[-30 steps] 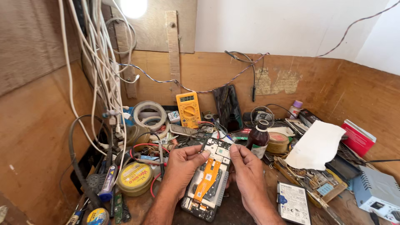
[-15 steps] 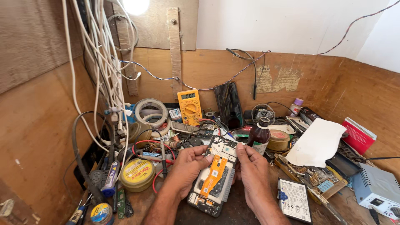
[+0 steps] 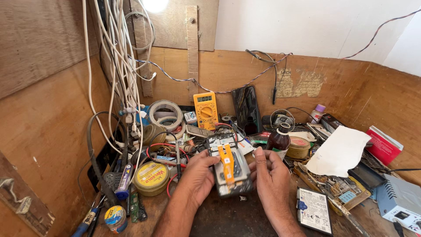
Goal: The person works at a cluttered repair bench on a disassembled smartphone, prying at its internals and removing the orange mid-frame assembly. They then peel the protective wrapping off a replacement battery, position it in the phone body, and set the phone aside on the bench.
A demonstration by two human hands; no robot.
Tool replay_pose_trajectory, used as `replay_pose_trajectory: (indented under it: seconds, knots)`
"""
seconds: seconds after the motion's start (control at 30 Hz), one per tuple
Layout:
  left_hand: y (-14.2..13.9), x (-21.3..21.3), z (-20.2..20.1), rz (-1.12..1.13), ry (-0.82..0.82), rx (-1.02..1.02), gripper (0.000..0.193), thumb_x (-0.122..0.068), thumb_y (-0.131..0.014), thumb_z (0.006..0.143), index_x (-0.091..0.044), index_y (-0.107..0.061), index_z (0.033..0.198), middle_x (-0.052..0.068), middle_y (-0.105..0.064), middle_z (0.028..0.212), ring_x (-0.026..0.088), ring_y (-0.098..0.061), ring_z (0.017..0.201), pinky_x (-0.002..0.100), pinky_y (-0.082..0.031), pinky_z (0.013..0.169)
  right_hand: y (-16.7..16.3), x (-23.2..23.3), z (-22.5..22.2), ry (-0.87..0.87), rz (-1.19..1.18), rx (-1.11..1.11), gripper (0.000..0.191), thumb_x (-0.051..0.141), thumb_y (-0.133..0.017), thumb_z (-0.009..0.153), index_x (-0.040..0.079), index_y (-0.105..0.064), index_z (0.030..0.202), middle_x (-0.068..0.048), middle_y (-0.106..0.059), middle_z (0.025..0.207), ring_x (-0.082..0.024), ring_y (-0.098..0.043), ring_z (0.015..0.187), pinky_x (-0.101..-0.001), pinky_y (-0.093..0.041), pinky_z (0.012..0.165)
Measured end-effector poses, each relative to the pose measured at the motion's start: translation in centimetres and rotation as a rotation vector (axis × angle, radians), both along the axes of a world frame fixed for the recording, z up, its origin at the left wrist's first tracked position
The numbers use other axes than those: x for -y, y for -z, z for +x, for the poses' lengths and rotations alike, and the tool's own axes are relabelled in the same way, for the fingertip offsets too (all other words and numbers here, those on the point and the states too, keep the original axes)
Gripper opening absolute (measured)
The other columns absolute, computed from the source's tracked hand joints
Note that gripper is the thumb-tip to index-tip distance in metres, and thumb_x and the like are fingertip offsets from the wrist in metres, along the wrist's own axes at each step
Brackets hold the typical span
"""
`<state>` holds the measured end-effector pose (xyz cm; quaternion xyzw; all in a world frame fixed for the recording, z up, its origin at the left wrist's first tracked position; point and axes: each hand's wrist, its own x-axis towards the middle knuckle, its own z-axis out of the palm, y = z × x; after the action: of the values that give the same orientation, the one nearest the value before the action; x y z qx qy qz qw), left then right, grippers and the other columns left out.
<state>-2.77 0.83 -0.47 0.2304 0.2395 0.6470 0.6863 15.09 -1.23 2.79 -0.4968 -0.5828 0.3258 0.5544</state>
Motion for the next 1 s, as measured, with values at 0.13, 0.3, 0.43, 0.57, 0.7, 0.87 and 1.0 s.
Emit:
replay_pose_trajectory:
  seconds: [0.13, 0.3, 0.43, 0.57, 0.7, 0.87, 1.0]
  knots:
    - [0.2, -0.4, -0.1, 0.024, 0.018, 0.021, 0.042, 0.013, -0.047, 0.082, 0.005, -0.058, 0.122, 0.018, -0.069, 0.117, 0.030, -0.070, 0.108, 0.047, -0.060, 0.096, -0.3, 0.6, 0.4, 0.087, -0.055, 0.036, 0.037, 0.034, -0.057, 0.099, 0.001, -0.067, 0.109, -0.009, -0.073, 0.079, -0.012, -0.064, 0.059, -0.0276, -0.053, 0.048]
    - [0.4, -1.0, 0.5, 0.030, -0.028, 0.092, 0.039, 0.012, -0.048, 0.084, 0.004, -0.057, 0.121, 0.018, -0.070, 0.116, 0.031, -0.070, 0.105, 0.048, -0.060, 0.094, -0.5, 1.7, 3.7, 0.092, -0.002, -0.039, 0.032, 0.027, -0.066, 0.094, 0.001, -0.070, 0.112, -0.009, -0.076, 0.087, -0.014, -0.067, 0.067, -0.0307, -0.054, 0.048]
    - [0.2, -1.1, 0.5, -0.034, -0.061, 0.077, 0.038, 0.008, -0.049, 0.085, 0.004, -0.059, 0.121, 0.019, -0.071, 0.112, 0.031, -0.071, 0.101, 0.050, -0.060, 0.089, -0.5, 3.7, 9.5, 0.321, -0.031, 0.305, 0.036, 0.035, -0.073, 0.086, 0.006, -0.077, 0.107, -0.008, -0.077, 0.090, -0.014, -0.072, 0.078, -0.0355, -0.059, 0.054]
    - [-0.1, -0.6, 0.9, 0.020, -0.053, 0.058, 0.041, 0.008, -0.050, 0.083, 0.003, -0.061, 0.122, 0.017, -0.073, 0.113, 0.030, -0.071, 0.103, 0.048, -0.060, 0.090, 1.2, 5.0, 13.7, 0.605, -0.069, 0.690, 0.042, 0.042, -0.078, 0.084, 0.009, -0.082, 0.109, -0.014, -0.072, 0.097, -0.026, -0.067, 0.076, -0.0402, -0.056, 0.068]
    - [-0.4, -0.4, 0.9, 0.095, -0.010, 0.144, 0.040, 0.006, -0.050, 0.083, 0.003, -0.059, 0.121, 0.017, -0.071, 0.117, 0.031, -0.070, 0.106, 0.050, -0.059, 0.092, 3.6, 3.8, 16.2, 0.626, -0.154, 0.833, 0.050, 0.049, -0.079, 0.080, 0.010, -0.082, 0.112, -0.015, -0.080, 0.097, -0.025, -0.073, 0.078, -0.0363, -0.059, 0.080]
    - [-1.1, 0.0, 1.2, 0.193, -0.019, 0.002, 0.055, 0.017, -0.059, 0.074, 0.001, -0.054, 0.127, 0.016, -0.069, 0.123, 0.030, -0.069, 0.114, 0.046, -0.058, 0.096, 6.2, 1.6, 17.7, 0.666, -0.170, 1.085, 0.085, 0.065, -0.084, 0.064, 0.005, -0.073, 0.122, -0.020, -0.077, 0.100, -0.032, -0.074, 0.099, -0.0486, -0.056, 0.101]
    - [-1.8, 0.9, 1.7, 0.087, 0.001, -0.123, 0.073, 0.023, -0.067, 0.068, -0.004, -0.048, 0.134, 0.014, -0.068, 0.126, 0.028, -0.069, 0.115, 0.045, -0.060, 0.095, 6.8, 1.0, 17.4, 0.610, -0.295, 1.056, 0.102, 0.071, -0.081, 0.065, -0.006, -0.067, 0.130, -0.031, -0.073, 0.098, -0.039, -0.074, 0.099, -0.0527, -0.061, 0.094]
